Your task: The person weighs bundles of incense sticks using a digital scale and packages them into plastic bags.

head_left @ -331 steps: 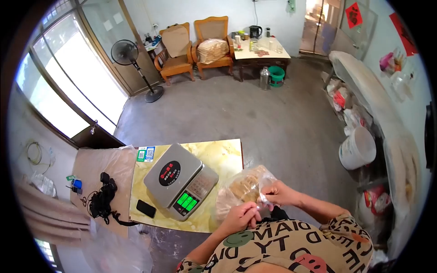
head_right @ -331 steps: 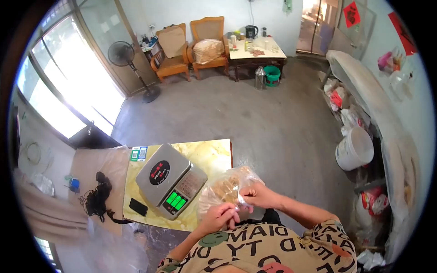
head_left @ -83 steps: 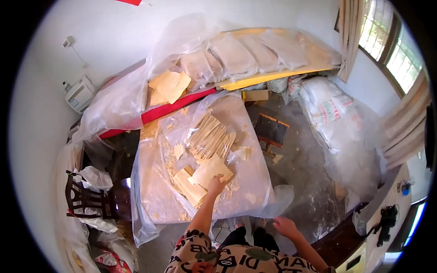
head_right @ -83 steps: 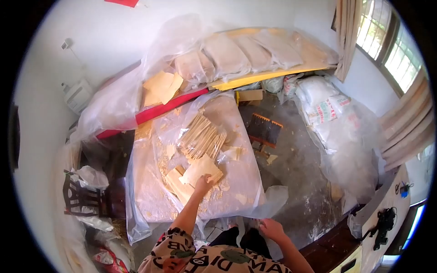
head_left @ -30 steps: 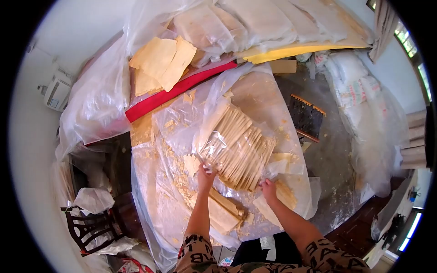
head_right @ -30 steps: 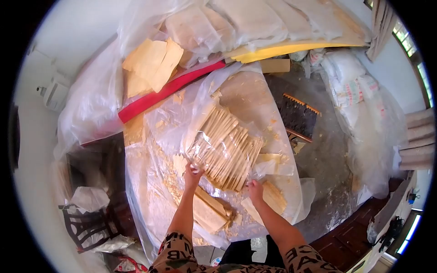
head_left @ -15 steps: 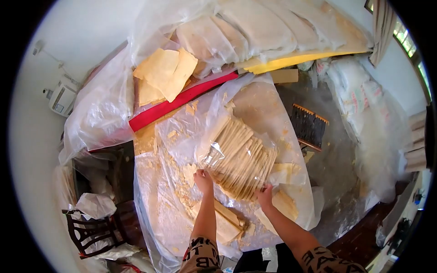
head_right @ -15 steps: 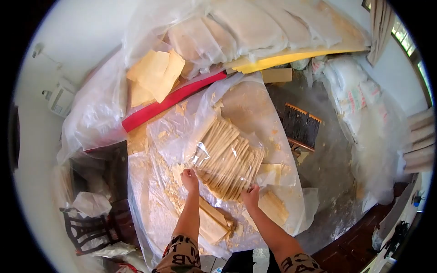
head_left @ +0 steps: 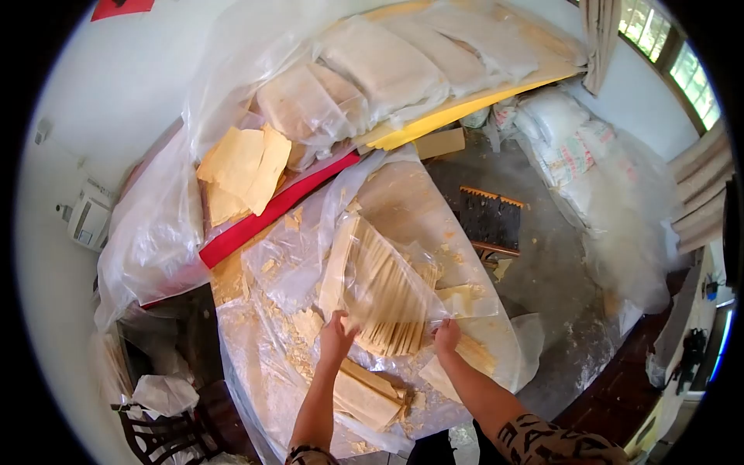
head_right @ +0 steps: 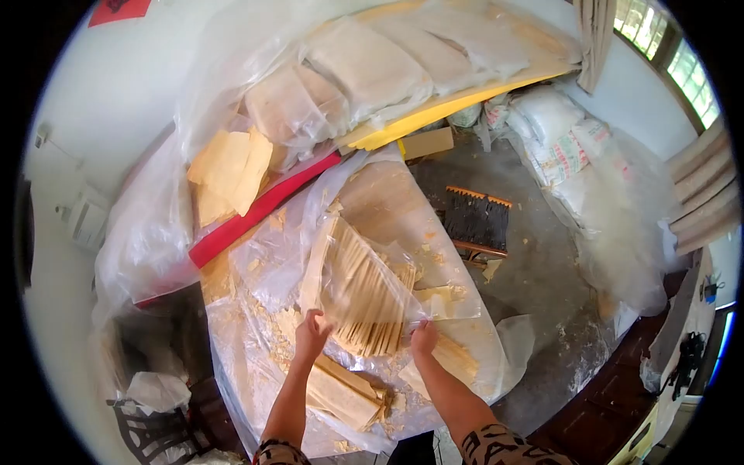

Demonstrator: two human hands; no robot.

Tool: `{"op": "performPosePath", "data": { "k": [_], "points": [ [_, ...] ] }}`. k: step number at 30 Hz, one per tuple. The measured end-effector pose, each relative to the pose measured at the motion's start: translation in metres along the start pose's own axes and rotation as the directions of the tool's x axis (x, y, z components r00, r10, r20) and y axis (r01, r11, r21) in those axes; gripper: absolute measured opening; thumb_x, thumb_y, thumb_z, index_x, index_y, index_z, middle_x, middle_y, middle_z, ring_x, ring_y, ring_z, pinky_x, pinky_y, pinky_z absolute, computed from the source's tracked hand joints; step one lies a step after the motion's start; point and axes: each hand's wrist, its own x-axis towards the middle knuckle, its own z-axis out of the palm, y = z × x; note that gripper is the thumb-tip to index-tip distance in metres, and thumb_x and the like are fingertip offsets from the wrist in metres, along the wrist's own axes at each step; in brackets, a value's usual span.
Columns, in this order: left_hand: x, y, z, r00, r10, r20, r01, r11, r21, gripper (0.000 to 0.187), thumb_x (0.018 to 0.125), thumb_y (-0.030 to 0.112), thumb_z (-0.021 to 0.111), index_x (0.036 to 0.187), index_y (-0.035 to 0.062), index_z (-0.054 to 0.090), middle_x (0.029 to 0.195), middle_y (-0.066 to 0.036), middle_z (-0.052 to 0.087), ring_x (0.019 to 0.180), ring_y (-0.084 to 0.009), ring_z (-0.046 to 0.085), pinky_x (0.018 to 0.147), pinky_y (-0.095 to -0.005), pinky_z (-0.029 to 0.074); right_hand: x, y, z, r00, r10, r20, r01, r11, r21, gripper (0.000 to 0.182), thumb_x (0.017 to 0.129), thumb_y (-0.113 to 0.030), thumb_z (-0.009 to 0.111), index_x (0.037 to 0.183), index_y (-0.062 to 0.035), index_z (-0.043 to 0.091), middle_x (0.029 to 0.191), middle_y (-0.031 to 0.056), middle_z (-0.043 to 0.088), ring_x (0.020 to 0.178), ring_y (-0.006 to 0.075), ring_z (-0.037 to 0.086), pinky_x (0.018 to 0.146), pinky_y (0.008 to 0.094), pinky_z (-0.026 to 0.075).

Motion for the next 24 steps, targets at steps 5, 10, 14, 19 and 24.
{"op": "performPosePath", "data": {
  "k": [5,10,14,19,24],
  "points": [
    [-0.039,-0.022,-0.016,0.996,0.044,0.081,-0.07,0.931,0.358,0.019,0.084,0.021,0.061,0.086,0.0025,0.056,0.07,-0.016,0.056,0.073,-0.0367,0.06,0.063,-0.0494,0.047,0.01,0.0,-0.002,0.946,-0.322,0.034,0.32,0.914,-0.248,0.024,0.089,-0.022,0.047,0.08,-0.0028,0.058,0.071,0.0173,0.065,0.064,0.0293,0.066,0.055,0.0408,0.05],
    [-0.025,0.035,-0.073,0.912,0.089,0.4,-0.15,0.981,0.126,0.02,0.086,0.021,0.057,0.078,0.0024,0.057,0.073,-0.016,0.059,0.07,-0.0338,0.059,0.063,-0.0432,0.046,0.012,0.002,0.003,0.916,-0.29,0.278,0.379,0.856,-0.353,0.019,0.085,-0.02,0.048,0.082,-0.0041,0.058,0.077,0.0203,0.064,0.074,0.037,0.064,0.066,0.0451,0.05],
    [0.0,0.088,-0.114,0.907,-0.019,0.422,0.175,0.926,-0.335,0.014,0.086,0.014,0.06,0.082,0.001,0.061,0.063,0.003,0.047,0.061,-0.0057,0.041,0.054,-0.0239,0.035,-0.001,-0.018,-0.01,0.874,-0.442,0.204,0.479,0.855,-0.199,0.018,0.085,-0.018,0.046,0.083,-0.0045,0.057,0.076,0.021,0.062,0.077,0.0411,0.06,0.067,0.0466,0.047],
    [0.009,0.16,-0.139,0.9,-0.091,0.426,0.353,0.724,-0.592,0.014,0.085,0.01,0.056,0.071,0.0076,0.054,0.06,0.007,0.039,0.05,-0.001,0.029,0.045,-0.0199,0.02,-0.003,-0.055,-0.052,0.814,-0.548,0.19,0.563,0.826,-0.027,0.017,0.086,-0.018,0.049,0.082,-0.0029,0.054,0.075,0.0195,0.06,0.074,0.0396,0.058,0.065,0.0444,0.045],
    [-0.02,0.225,-0.155,0.912,-0.025,0.41,0.308,0.703,-0.641,0.015,0.084,0.007,0.054,0.069,0.0088,0.052,0.058,0.008,0.035,0.05,-0.0015,0.027,0.045,-0.021,0.017,-0.013,-0.092,-0.143,0.855,-0.426,0.295,0.347,0.894,0.284,0.012,0.088,-0.012,0.05,0.081,-0.0033,0.051,0.07,0.0098,0.057,0.066,0.0195,0.058,0.062,0.0318,0.047]
  ]
}}
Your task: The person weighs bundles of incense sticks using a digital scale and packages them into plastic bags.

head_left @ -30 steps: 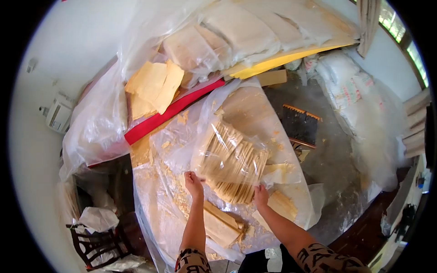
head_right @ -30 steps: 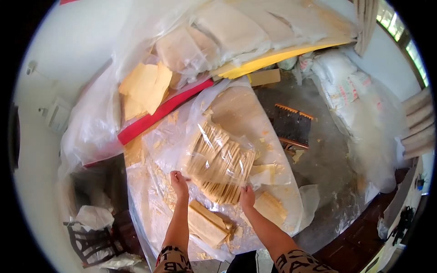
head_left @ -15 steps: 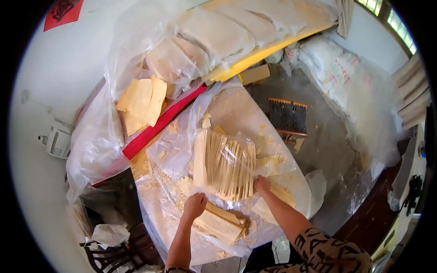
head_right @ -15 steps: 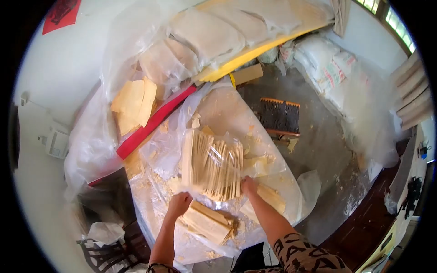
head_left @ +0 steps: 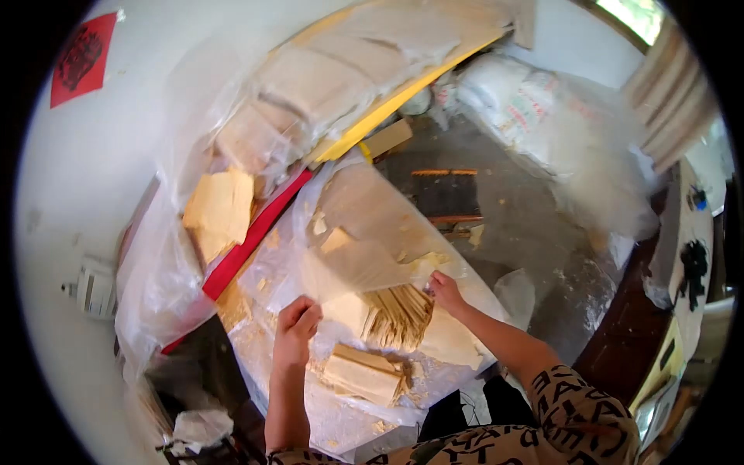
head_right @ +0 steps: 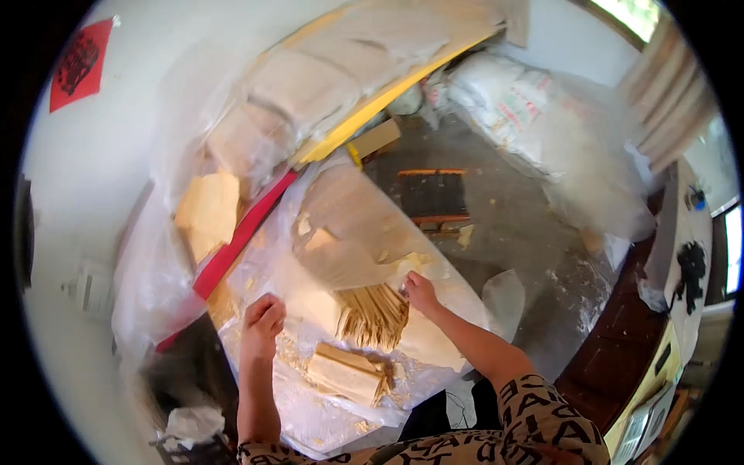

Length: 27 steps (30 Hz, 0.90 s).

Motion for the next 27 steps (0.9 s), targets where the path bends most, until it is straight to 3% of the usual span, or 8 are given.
{"op": "performPosePath", "data": {
  "k": [1,5,8,9,10,18,25,27],
  "points": [
    [-0.008,0.006,0.009,0.999,0.012,0.038,-0.012,1.0,0.001,0.015,0.084,0.007,0.054,0.069,0.0088,0.052,0.058,0.008,0.035,0.05,-0.0015,0.027,0.045,-0.021,0.017,-0.005,-0.005,-0.015,0.996,0.075,0.046,-0.084,0.967,0.239,0.01,0.089,-0.01,0.05,0.081,-0.0041,0.05,0.068,0.0063,0.057,0.067,0.0151,0.057,0.062,0.0294,0.047],
    [-0.049,0.026,0.055,0.987,0.117,0.105,-0.1,0.983,-0.156,0.015,0.083,-0.001,0.052,0.072,0.0078,0.051,0.06,0.007,0.035,0.052,-0.0023,0.032,0.044,-0.0197,0.022,-0.056,-0.011,-0.067,0.994,-0.045,-0.098,0.065,0.974,0.218,0.003,0.088,-0.007,0.049,0.084,-0.0066,0.049,0.075,-0.0004,0.05,0.069,0.0104,0.049,0.062,0.0269,0.044],
    [-0.066,0.024,0.092,0.957,0.21,0.201,-0.163,0.96,-0.228,0.005,0.085,0.0,0.052,0.083,0.0041,0.054,0.063,0.004,0.039,0.05,-0.0038,0.033,0.044,-0.0199,0.023,-0.102,-0.019,-0.129,0.963,-0.221,-0.155,0.197,0.967,-0.16,0.008,0.09,-0.013,0.049,0.085,-0.0065,0.047,0.072,0.0037,0.047,0.068,0.0122,0.047,0.062,0.0288,0.042],
    [-0.069,0.021,0.104,0.945,0.222,0.238,-0.156,0.951,-0.268,0.002,0.086,0.001,0.053,0.087,0.0025,0.054,0.064,0.003,0.041,0.049,-0.0042,0.033,0.043,-0.0201,0.024,-0.117,-0.017,-0.151,0.989,-0.109,-0.097,0.094,0.985,-0.146,0.014,0.089,-0.018,0.048,0.087,-0.0048,0.047,0.074,0.0165,0.051,0.068,0.0266,0.051,0.066,0.0378,0.043],
    [-0.077,0.017,0.111,0.941,0.197,0.274,-0.126,0.958,-0.256,0.008,0.087,0.004,0.054,0.093,-0.0002,0.056,0.067,-0.001,0.048,0.051,-0.0078,0.038,0.046,-0.0202,0.029,-0.153,-0.057,-0.185,0.995,-0.089,-0.04,0.082,0.987,-0.137,0.017,0.093,-0.019,0.047,0.087,-0.0036,0.049,0.072,0.0082,0.05,0.069,0.0151,0.049,0.063,0.0326,0.042],
    [-0.178,0.039,0.321,0.827,0.187,0.53,-0.107,0.978,-0.178,0.015,0.083,0.006,0.062,0.096,-0.0009,0.057,0.068,0.001,0.047,0.052,-0.0051,0.033,0.044,-0.0177,0.022,-0.385,-0.047,-0.371,0.968,0.083,-0.235,-0.064,0.994,0.084,0.018,0.095,-0.019,0.047,0.089,-0.0026,0.052,0.072,0.0042,0.051,0.07,0.0133,0.048,0.066,0.0297,0.042],
    [-0.285,0.041,0.583,0.394,0.226,0.891,-0.018,0.971,-0.238,0.007,0.083,-0.002,0.051,0.088,-0.0002,0.056,0.064,0.0,0.043,0.049,-0.0053,0.036,0.044,-0.0213,0.027,-0.612,-0.045,-0.529,0.687,0.163,-0.708,0.142,0.925,0.351,0.013,0.095,-0.012,0.047,0.088,-0.0035,0.054,0.072,-0.0019,0.048,0.069,0.0083,0.046,0.062,0.025,0.042],
    [-0.328,0.041,0.662,0.306,0.192,0.932,-0.024,0.981,-0.194,0.007,0.088,0.005,0.052,0.082,0.0019,0.052,0.063,0.002,0.042,0.047,-0.0042,0.034,0.045,-0.0194,0.027,-0.673,-0.062,-0.574,0.498,0.188,-0.847,0.273,0.893,0.358,0.012,0.094,-0.014,0.051,0.091,-0.004,0.058,0.072,-0.0014,0.052,0.066,0.0093,0.049,0.058,0.0255,0.042]
  ]
}}
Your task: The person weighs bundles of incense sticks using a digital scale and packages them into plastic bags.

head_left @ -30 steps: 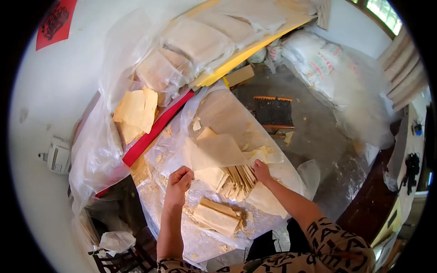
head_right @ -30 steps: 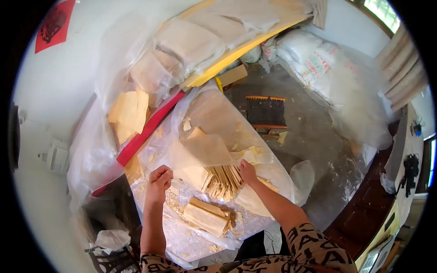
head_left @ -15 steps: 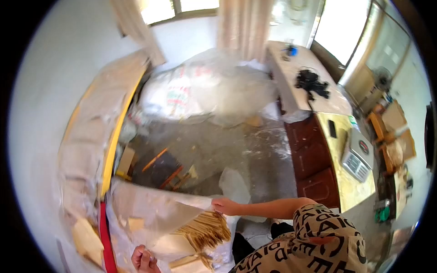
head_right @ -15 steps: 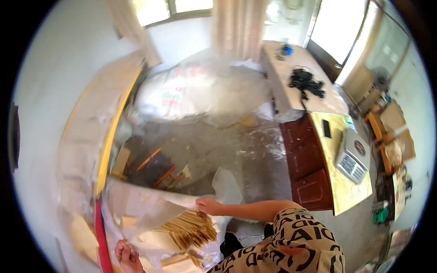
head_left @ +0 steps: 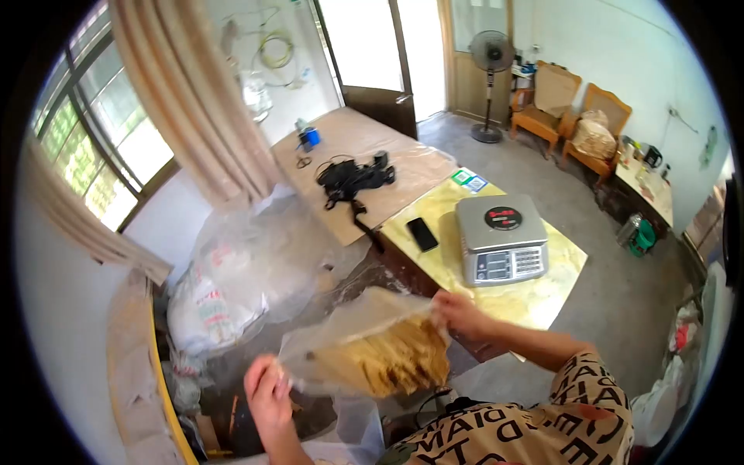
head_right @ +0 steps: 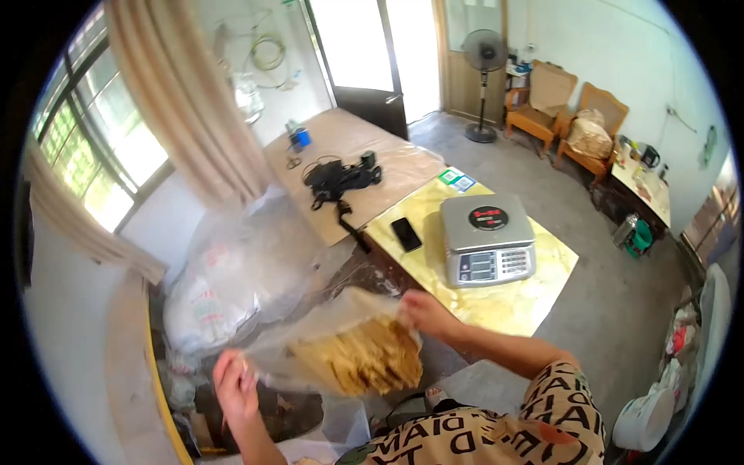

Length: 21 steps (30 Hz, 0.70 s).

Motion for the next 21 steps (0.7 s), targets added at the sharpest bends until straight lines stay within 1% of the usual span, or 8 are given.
{"op": "performPosePath", "data": {
  "k": [1,4,9,12,14,17,20,21],
  "points": [
    [0.028,-0.006,0.035,0.997,0.023,0.079,-0.023,1.0,-0.002,0.007,0.088,0.005,0.053,0.081,0.0026,0.051,0.063,0.002,0.042,0.048,-0.0041,0.034,0.045,-0.0192,0.027,0.009,-0.009,-0.037,0.992,-0.069,-0.109,0.058,0.993,-0.1,0.01,0.094,-0.014,0.052,0.092,-0.0055,0.058,0.074,-0.0012,0.053,0.065,0.0088,0.05,0.057,0.0245,0.043],
    [0.108,-0.035,0.128,0.947,0.04,0.318,-0.044,0.999,0.006,0.008,0.088,0.007,0.054,0.08,0.0049,0.052,0.063,0.003,0.041,0.048,-0.004,0.033,0.045,-0.0191,0.026,0.017,-0.053,-0.12,0.93,-0.185,-0.319,0.238,0.962,0.137,0.011,0.096,-0.014,0.049,0.09,-0.009,0.057,0.076,-0.0038,0.053,0.063,0.0058,0.05,0.056,0.0197,0.041],
    [0.19,-0.111,0.251,0.82,0.064,0.569,-0.055,0.998,-0.033,0.011,0.089,0.008,0.054,0.077,0.0075,0.053,0.064,0.004,0.043,0.05,-0.0032,0.035,0.046,-0.0187,0.027,0.024,-0.089,-0.227,0.718,-0.388,-0.578,0.349,0.919,-0.183,0.014,0.094,-0.009,0.047,0.083,-0.0071,0.055,0.066,-0.0034,0.049,0.058,0.006,0.046,0.052,0.0203,0.038],
    [0.231,-0.185,0.299,0.763,-0.021,0.647,0.055,0.998,-0.033,0.011,0.089,0.01,0.056,0.078,0.0072,0.056,0.063,0.004,0.047,0.052,-0.0037,0.04,0.047,-0.0197,0.031,0.024,-0.078,-0.28,0.536,-0.424,-0.73,0.161,0.9,-0.405,0.011,0.084,-0.002,0.047,0.077,-0.0019,0.055,0.06,0.0004,0.049,0.056,0.0086,0.048,0.051,0.0244,0.039],
    [0.24,-0.228,0.321,0.713,-0.147,0.685,0.073,0.988,0.137,0.012,0.088,0.01,0.055,0.076,0.0082,0.054,0.062,0.004,0.047,0.053,-0.0048,0.043,0.05,-0.0194,0.034,0.028,-0.041,-0.325,0.462,-0.368,-0.807,0.033,0.917,-0.398,0.015,0.081,0.0,0.046,0.08,0.0001,0.06,0.062,0.0035,0.053,0.055,0.0119,0.049,0.051,0.0273,0.04],
    [0.248,-0.275,0.335,0.63,-0.214,0.747,0.043,0.97,0.241,0.011,0.088,0.011,0.056,0.078,0.0067,0.056,0.062,0.004,0.048,0.055,-0.0048,0.044,0.052,-0.0202,0.036,0.019,0.015,-0.35,0.36,-0.484,-0.798,-0.338,0.73,-0.595,0.015,0.078,-0.003,0.048,0.081,-0.0012,0.063,0.063,0.0076,0.057,0.056,0.0145,0.052,0.053,0.031,0.043],
    [0.244,-0.308,0.33,0.546,-0.228,0.806,0.007,0.964,0.267,0.012,0.088,0.012,0.057,0.079,0.0038,0.058,0.063,0.001,0.052,0.056,-0.0057,0.048,0.05,-0.0215,0.037,0.001,0.052,-0.352,0.294,-0.381,-0.877,-0.393,0.788,-0.474,0.017,0.078,-0.003,0.047,0.081,-0.0017,0.064,0.063,0.007,0.057,0.053,0.0145,0.051,0.05,0.0302,0.043],
    [0.243,-0.315,0.326,0.506,-0.14,0.851,-0.147,0.958,0.245,0.012,0.087,0.012,0.058,0.08,0.0027,0.058,0.064,0.0,0.053,0.056,-0.0068,0.049,0.052,-0.0225,0.039,-0.004,0.06,-0.354,0.239,-0.232,-0.943,-0.309,0.902,-0.3,0.016,0.079,-0.003,0.047,0.081,-0.0018,0.063,0.063,0.006,0.056,0.052,0.0137,0.05,0.048,0.0286,0.042]
  ]
}}
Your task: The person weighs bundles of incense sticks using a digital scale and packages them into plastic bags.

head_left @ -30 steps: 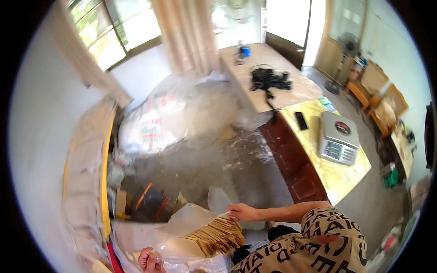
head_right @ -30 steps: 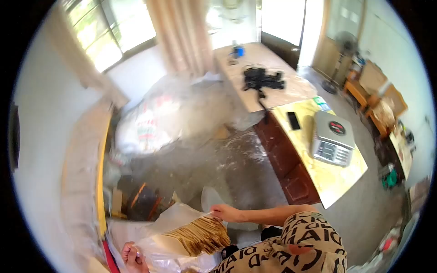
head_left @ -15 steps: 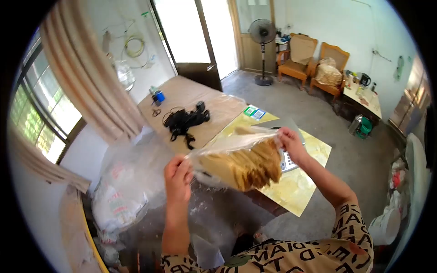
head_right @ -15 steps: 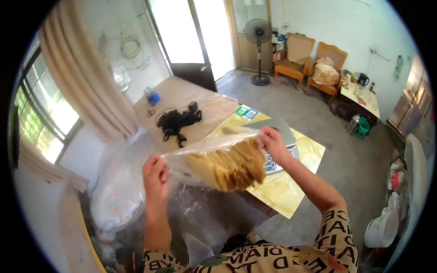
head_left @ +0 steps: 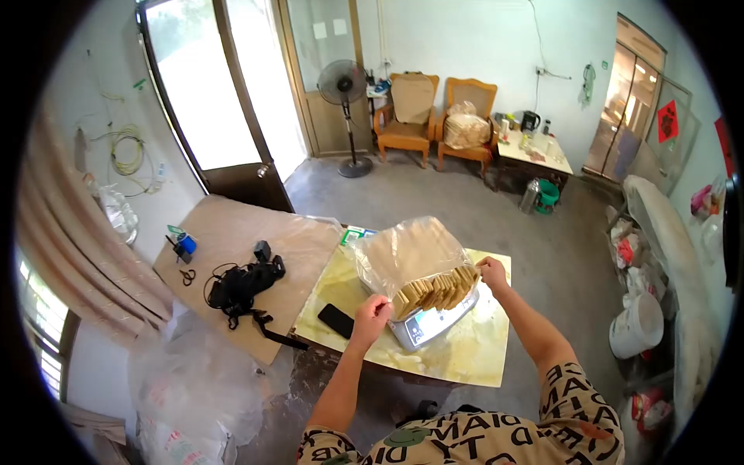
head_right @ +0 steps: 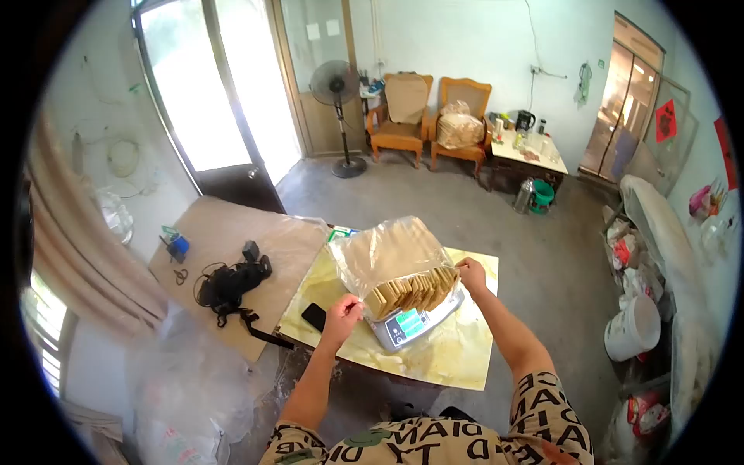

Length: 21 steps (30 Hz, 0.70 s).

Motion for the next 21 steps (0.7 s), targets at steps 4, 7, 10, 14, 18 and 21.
{"op": "performPosePath", "data": {
  "k": [4,7,10,14,18,21],
  "points": [
    [-0.002,-0.039,-0.003,0.99,0.065,0.122,-0.093,0.966,0.24,0.011,0.081,0.013,0.064,0.085,0.0028,0.061,0.069,-0.006,0.056,0.06,-0.0136,0.054,0.057,-0.0265,0.044,-0.002,0.03,-0.005,0.969,0.245,0.02,-0.244,0.953,0.18,0.013,0.08,-0.001,0.049,0.086,-0.0016,0.06,0.066,0.0042,0.055,0.052,0.0116,0.049,0.045,0.0256,0.042],
    [0.0,-0.053,-0.009,0.99,0.024,0.138,-0.064,0.953,0.295,0.012,0.078,0.013,0.067,0.085,0.0043,0.062,0.075,-0.008,0.058,0.063,-0.019,0.058,0.059,-0.0289,0.046,-0.004,0.04,-0.004,0.96,0.28,-0.012,-0.278,0.957,0.086,0.015,0.08,-0.002,0.05,0.092,-0.0024,0.06,0.069,0.0057,0.057,0.056,0.0137,0.055,0.048,0.0277,0.047],
    [-0.007,-0.066,-0.022,0.992,-0.02,0.127,-0.031,0.923,0.383,0.013,0.077,0.013,0.067,0.087,0.0051,0.064,0.078,-0.009,0.059,0.067,-0.0204,0.06,0.064,-0.0308,0.049,-0.011,0.053,-0.001,0.972,0.236,-0.021,-0.236,0.971,-0.028,0.022,0.078,-0.002,0.052,0.1,-0.0044,0.059,0.07,0.0075,0.059,0.06,0.0148,0.059,0.052,0.0294,0.049],
    [-0.026,-0.082,-0.021,0.982,-0.158,0.106,0.114,0.935,0.336,0.019,0.076,0.008,0.066,0.095,0.0043,0.063,0.087,-0.009,0.061,0.072,-0.0187,0.061,0.065,-0.0301,0.05,-0.014,0.078,-0.002,0.952,0.3,0.064,-0.307,0.939,0.156,0.026,0.081,0.001,0.051,0.106,-0.0056,0.055,0.071,0.0061,0.057,0.058,0.012,0.055,0.051,0.0258,0.045],
    [-0.041,-0.073,-0.002,0.969,-0.17,-0.181,0.215,0.94,0.265,0.029,0.078,0.007,0.064,0.106,0.0032,0.059,0.094,-0.008,0.062,0.078,-0.0161,0.061,0.064,-0.0296,0.05,-0.016,0.08,-0.008,0.927,0.342,0.154,-0.373,0.884,0.283,0.024,0.081,-0.002,0.052,0.105,-0.0057,0.053,0.075,0.0063,0.056,0.061,0.0125,0.053,0.053,0.0262,0.044],
    [-0.042,-0.088,0.003,0.838,-0.05,-0.544,0.259,0.914,0.314,0.028,0.079,0.008,0.064,0.107,0.0031,0.06,0.102,-0.009,0.061,0.08,-0.0156,0.063,0.066,-0.03,0.051,-0.008,0.1,-0.013,0.905,0.37,0.21,-0.423,0.835,0.352,0.022,0.082,-0.009,0.055,0.103,-0.0055,0.053,0.079,0.0075,0.056,0.063,0.0135,0.053,0.055,0.0272,0.044]
  ]
}}
